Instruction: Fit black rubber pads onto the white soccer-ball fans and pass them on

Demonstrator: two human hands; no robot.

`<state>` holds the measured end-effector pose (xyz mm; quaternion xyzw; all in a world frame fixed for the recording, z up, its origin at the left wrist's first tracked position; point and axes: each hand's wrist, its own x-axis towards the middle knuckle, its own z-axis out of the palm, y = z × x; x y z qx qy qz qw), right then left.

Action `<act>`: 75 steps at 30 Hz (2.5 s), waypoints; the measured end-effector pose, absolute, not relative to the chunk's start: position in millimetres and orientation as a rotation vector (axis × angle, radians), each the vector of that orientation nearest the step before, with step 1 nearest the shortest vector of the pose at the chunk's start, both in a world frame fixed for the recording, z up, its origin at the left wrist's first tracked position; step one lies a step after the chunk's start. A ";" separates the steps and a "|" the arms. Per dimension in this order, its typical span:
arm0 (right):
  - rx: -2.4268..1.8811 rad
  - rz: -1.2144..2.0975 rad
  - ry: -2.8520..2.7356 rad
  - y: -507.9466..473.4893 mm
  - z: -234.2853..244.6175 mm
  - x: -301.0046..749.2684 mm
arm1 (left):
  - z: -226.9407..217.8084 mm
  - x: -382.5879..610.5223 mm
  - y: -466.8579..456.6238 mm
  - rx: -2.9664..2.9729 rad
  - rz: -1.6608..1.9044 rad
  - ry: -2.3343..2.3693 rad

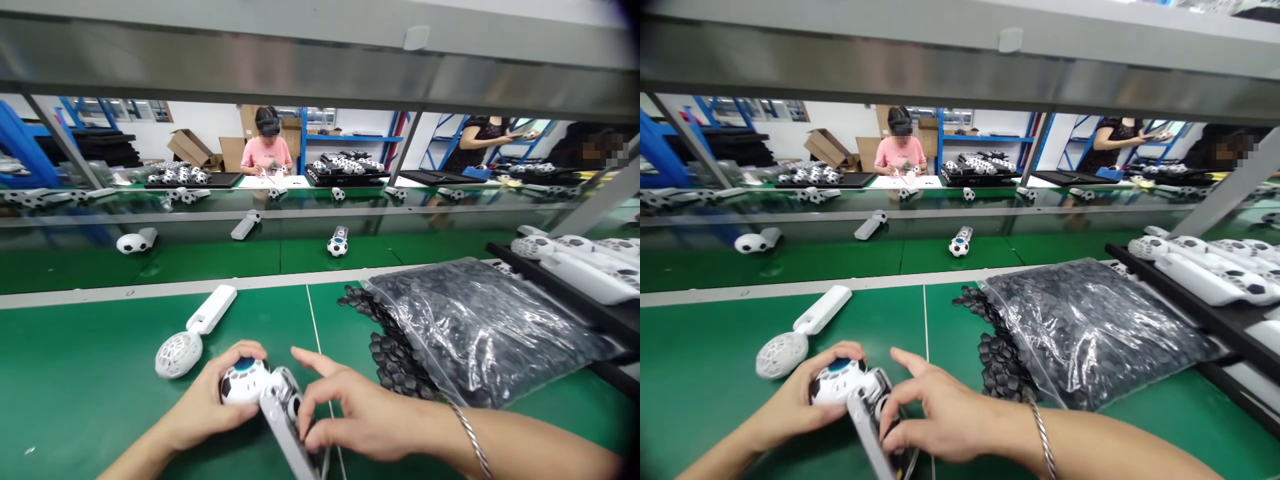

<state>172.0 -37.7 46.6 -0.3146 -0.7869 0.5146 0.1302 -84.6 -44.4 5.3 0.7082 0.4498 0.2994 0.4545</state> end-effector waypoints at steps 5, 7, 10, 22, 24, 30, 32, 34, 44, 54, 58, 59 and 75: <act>-0.929 1.600 -2.288 -31.4 42.3 176.7 | 8.1 -63.2 -26.0 1.891 0.896 1.071; -1.005 1.561 -2.338 -33.3 41.3 184.3 | 6.1 -53.8 -17.6 1.980 0.860 0.977; -1.108 1.407 -2.372 -37.9 41.7 198.4 | 1.5 -43.6 -10.6 2.096 0.809 0.884; -1.055 0.854 -2.300 -5.2 50.6 191.1 | -10.0 -40.0 -9.3 2.027 0.712 0.946; -1.002 0.845 -2.309 1.5 48.9 186.3 | -9.4 -38.9 -9.0 2.041 0.705 0.942; -0.944 0.872 -2.373 18.2 48.3 170.3 | -0.3 -29.6 -5.8 2.212 0.584 0.949; -0.944 0.901 -2.420 20.8 50.5 165.8 | 3.2 -25.6 -5.3 2.253 0.508 0.983; -0.971 0.935 -2.455 20.9 52.2 163.6 | 5.0 -23.2 -6.7 2.267 0.485 1.008; -0.853 0.845 -2.559 4.6 42.1 162.5 | -11.8 -20.5 -15.7 2.157 0.726 1.088; -0.903 0.644 -2.707 7.5 47.5 155.0 | -3.5 -38.2 -8.5 1.950 0.573 0.893; -0.845 0.623 -2.775 10.2 51.2 153.9 | -5.4 -39.0 -7.8 1.958 0.584 0.808; -0.816 0.633 -2.797 11.1 52.3 153.5 | -5.5 -38.7 -7.8 1.961 0.588 0.794; -0.854 0.663 -2.717 8.4 48.0 150.8 | -4.6 -35.8 -11.2 1.998 0.630 0.816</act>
